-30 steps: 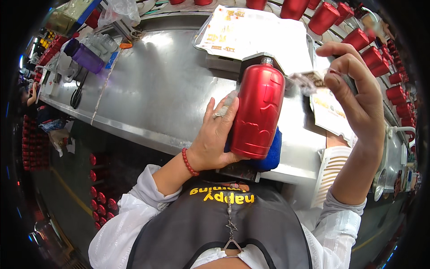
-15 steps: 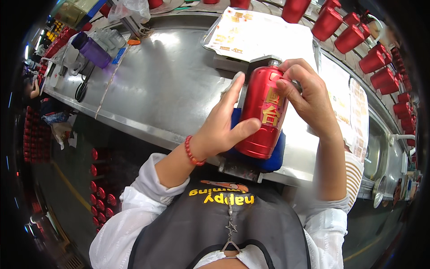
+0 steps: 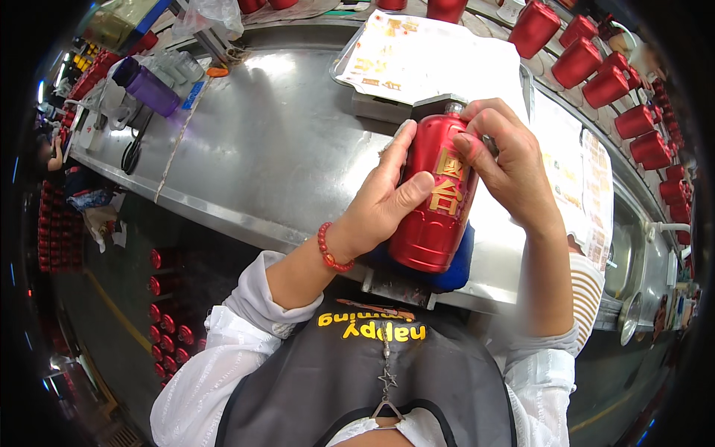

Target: The person applies gold labels to red cylindrical containers, using a small wooden stick to smooth the label and a green sponge to wipe the surface. The person handles multiple containers one at a time, placing finished units aside.

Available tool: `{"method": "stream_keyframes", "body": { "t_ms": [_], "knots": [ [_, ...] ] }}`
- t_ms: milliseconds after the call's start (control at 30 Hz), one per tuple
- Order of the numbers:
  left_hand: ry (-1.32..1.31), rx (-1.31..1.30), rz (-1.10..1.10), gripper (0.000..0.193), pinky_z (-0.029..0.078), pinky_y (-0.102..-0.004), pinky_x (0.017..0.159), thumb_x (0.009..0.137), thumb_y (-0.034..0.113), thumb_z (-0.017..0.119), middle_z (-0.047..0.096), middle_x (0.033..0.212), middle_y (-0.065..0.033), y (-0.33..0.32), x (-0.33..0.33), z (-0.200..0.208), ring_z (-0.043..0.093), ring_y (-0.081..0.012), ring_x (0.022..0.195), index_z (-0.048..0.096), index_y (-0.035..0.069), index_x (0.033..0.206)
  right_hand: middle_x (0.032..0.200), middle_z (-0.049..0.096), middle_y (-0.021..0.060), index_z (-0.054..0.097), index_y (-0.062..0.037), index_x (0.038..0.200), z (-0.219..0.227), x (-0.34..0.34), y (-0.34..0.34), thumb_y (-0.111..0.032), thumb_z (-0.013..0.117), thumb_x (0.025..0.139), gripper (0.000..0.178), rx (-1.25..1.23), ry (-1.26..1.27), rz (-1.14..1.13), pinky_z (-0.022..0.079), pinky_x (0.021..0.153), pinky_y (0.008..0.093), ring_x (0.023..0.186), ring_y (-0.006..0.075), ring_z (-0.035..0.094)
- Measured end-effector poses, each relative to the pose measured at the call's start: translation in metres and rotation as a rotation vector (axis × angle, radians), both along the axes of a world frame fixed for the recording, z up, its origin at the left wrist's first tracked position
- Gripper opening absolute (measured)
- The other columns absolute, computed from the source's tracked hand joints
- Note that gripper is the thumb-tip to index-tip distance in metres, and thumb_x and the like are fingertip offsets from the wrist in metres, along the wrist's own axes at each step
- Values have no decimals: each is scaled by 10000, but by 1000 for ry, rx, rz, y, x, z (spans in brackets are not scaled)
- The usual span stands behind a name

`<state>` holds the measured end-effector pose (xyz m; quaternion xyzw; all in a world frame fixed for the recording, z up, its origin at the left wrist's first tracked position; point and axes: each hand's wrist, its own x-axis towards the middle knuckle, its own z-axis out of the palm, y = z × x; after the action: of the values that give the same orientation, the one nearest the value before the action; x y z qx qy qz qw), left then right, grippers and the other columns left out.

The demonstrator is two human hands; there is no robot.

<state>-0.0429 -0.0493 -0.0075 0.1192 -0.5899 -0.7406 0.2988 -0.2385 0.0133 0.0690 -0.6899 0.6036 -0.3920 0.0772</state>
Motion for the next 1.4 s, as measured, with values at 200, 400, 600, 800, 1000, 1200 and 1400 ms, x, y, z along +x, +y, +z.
{"method": "stream_keyframes", "body": {
  "t_ms": [200,400,600,800,1000,1200,1400],
  "knots": [
    [-21,9,20,879,312,-364,1165,1005,317,620,307,1555,-202,0,-1,6,371,-246,1417,66,-71,1567,1006,623,110,549,-1,852,-3,-1,-3,-120,689,938,202,-37,19,12,509,741,308,834,209,597],
    [-11,-9,32,956,303,-378,1169,950,305,709,316,1537,-246,2,-3,5,355,-271,1423,88,-119,1541,951,622,144,560,22,860,-2,0,-2,-103,701,890,190,-42,2,-2,508,744,380,856,317,612],
    [-25,-30,37,960,283,-383,1180,950,314,704,295,1544,-265,1,-3,6,333,-288,1439,88,-125,1540,947,621,145,573,21,865,-2,1,-2,-113,712,888,195,-16,-52,-16,506,743,376,857,308,608],
    [-56,-82,40,988,248,-394,1194,945,373,694,266,1554,-284,-1,0,4,303,-316,1457,87,-136,1537,940,622,140,573,19,844,-1,1,-4,-115,723,878,204,-16,-42,-5,505,740,379,861,302,606],
    [-80,-97,43,989,244,-396,1195,945,376,692,262,1557,-282,-2,-1,-1,301,-317,1457,83,-127,1541,944,626,152,580,11,914,-1,0,-5,-107,694,899,166,-6,-53,-71,503,772,384,877,315,610],
    [-27,45,19,968,254,-395,1191,950,376,689,273,1555,-263,0,-1,6,317,-303,1447,94,-98,1550,1149,656,224,576,79,1278,-12,3,23,-231,579,1019,404,63,-273,-270,495,932,377,1075,317,641],
    [-54,-92,81,923,287,-388,1175,952,388,689,362,1505,-259,-2,-4,-1,375,-299,1412,157,-87,1537,1259,612,277,407,114,1441,-35,22,51,-404,709,935,785,152,-266,-222,484,990,373,1165,320,618]
  ]
}}
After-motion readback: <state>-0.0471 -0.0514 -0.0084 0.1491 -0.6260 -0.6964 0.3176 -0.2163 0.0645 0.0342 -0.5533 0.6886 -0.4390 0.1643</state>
